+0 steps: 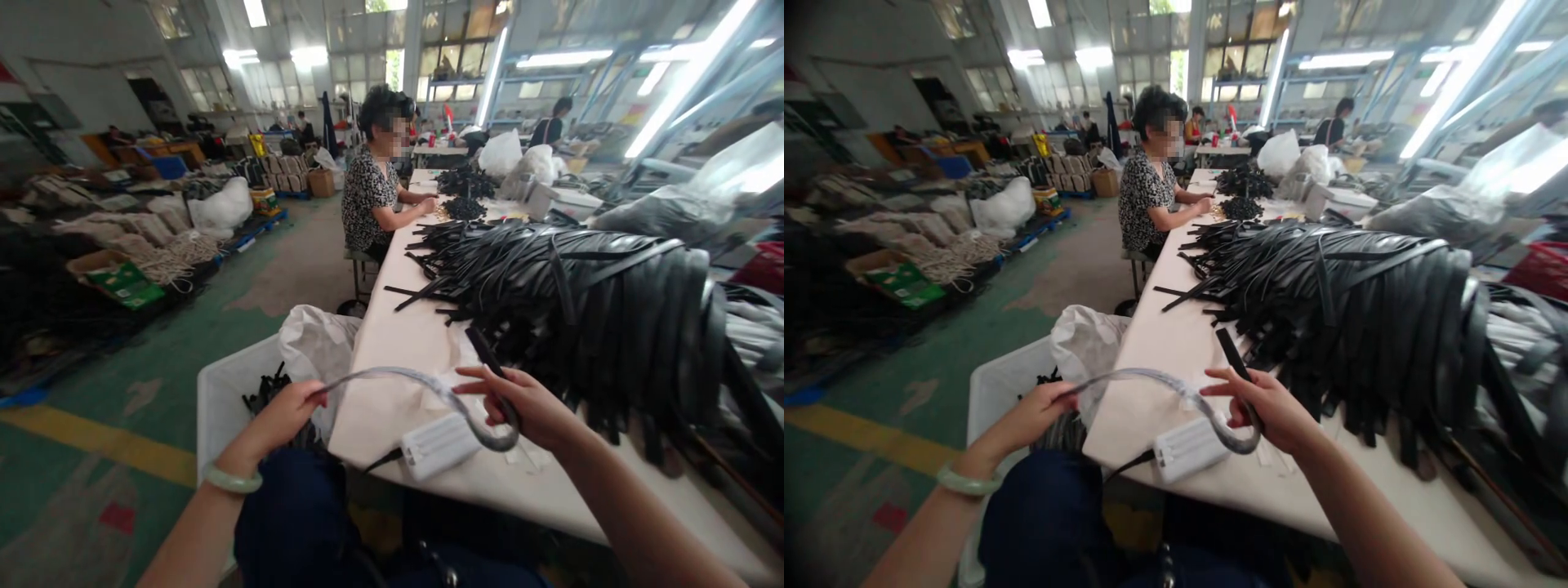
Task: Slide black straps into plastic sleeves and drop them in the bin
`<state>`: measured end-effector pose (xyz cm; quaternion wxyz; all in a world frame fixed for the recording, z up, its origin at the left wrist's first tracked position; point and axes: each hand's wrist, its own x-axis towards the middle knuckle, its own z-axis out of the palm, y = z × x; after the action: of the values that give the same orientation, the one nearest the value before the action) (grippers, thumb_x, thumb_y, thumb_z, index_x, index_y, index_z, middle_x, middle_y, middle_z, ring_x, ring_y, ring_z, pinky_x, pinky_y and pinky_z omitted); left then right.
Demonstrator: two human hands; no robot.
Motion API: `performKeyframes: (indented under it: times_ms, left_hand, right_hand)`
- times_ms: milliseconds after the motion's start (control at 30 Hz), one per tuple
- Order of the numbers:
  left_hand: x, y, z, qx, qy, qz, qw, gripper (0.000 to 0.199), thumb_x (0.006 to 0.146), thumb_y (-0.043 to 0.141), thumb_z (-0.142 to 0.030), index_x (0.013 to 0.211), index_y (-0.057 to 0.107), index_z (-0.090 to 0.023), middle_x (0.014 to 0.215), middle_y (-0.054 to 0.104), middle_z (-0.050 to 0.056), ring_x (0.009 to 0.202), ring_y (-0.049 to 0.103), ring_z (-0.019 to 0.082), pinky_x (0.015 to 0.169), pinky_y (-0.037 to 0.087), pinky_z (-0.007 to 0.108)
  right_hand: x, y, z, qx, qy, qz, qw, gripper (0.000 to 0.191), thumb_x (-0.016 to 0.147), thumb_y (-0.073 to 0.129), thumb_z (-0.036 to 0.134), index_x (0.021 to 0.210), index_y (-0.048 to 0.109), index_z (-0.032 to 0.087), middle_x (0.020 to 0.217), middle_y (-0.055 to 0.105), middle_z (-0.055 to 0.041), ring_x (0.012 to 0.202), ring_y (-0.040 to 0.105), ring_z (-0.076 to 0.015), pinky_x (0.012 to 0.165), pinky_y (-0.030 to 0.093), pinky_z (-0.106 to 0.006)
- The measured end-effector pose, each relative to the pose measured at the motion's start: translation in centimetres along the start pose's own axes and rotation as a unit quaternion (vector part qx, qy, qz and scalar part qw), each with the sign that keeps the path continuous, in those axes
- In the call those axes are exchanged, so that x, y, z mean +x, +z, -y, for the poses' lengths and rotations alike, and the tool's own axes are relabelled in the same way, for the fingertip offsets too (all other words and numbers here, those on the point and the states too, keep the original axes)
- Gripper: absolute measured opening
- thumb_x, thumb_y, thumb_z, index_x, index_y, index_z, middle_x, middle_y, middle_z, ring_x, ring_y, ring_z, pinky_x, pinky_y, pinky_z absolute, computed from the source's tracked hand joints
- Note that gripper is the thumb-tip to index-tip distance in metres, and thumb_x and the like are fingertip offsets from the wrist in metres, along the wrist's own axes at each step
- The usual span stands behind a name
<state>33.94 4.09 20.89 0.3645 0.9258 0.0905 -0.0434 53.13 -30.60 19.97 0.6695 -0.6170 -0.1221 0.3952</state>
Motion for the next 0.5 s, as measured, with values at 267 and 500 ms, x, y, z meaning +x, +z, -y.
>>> performKeyframes:
  times_ms: [267,500]
  left_hand:
    - [-17.4,-0.2,15.8,-0.103,-0.266,-0.054,0.957,0.059,0.068,0.053,-0.076,0.069,0.069,-0.019,0.053,0.051,-0.002,0.055,0.047,0.018,0.055,0.038,0.027]
    - [-28.6,14.5,18.5,-0.252,-0.440,-0.136,0.851,0.079,0.041,0.031,-0.101,0.054,0.052,-0.027,0.049,0.033,-0.003,0.046,0.037,0.019,0.052,0.040,0.035]
  right_hand:
    - [10.4,8.3,-0.3,0.028,0.076,0.114,0.990,0.056,0.102,0.025,0.054,0.115,0.065,0.018,0.123,0.067,-0.0163,0.108,0.067,-0.0226,0.092,0.053,-0.041]
    - [19.5,28.5,-3.1,-0.165,0.118,0.290,0.935,0.052,0.105,0.028,0.043,0.093,0.064,0.008,0.082,0.069,-0.0112,0.073,0.069,-0.0174,0.069,0.058,-0.035]
